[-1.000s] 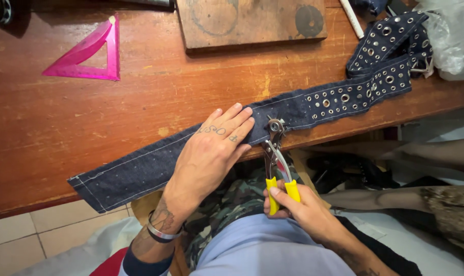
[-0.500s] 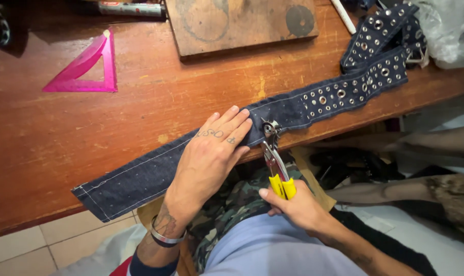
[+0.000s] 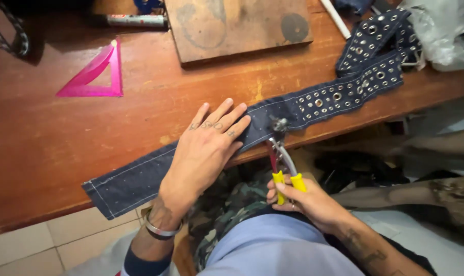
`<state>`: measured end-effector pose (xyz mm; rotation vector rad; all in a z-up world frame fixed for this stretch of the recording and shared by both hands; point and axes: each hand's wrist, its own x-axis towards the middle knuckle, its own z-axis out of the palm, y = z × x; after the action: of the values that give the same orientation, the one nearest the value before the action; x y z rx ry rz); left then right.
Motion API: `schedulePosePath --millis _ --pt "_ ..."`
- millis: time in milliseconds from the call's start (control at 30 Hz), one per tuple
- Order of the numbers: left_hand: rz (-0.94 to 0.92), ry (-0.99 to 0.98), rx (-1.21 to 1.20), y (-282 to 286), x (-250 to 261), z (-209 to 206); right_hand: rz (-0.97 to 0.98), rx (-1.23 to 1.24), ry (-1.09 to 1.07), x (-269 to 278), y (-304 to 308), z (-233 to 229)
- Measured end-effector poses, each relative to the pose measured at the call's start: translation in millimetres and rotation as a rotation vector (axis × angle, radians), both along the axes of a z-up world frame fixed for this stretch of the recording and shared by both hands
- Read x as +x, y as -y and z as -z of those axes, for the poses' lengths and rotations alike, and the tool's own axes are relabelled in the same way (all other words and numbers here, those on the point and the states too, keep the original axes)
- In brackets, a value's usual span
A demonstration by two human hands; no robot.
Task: The recorder uses a rotary hole punch tool to create holes in a leather strap at marked intervals.
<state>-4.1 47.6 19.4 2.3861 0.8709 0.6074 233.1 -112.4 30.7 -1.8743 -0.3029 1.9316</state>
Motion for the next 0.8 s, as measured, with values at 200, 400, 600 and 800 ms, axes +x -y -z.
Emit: schedulePosePath --millis 200,400,600,800 --pt "-0.031 0.027 0.035 1 56 13 0.104 0.039 0.107 87 -12 -14" --pt "0.006 0.045 0.026 -7 82 14 -0.214 -0.004 0.289 107 7 -22" --pt "0.04 0.115 -0.037 -7 72 14 -0.298 0.083 0.214 67 2 -12" --pt "0.042 0.047 -0.05 -13 56 5 -0.34 0.105 0.231 66 12 -9"
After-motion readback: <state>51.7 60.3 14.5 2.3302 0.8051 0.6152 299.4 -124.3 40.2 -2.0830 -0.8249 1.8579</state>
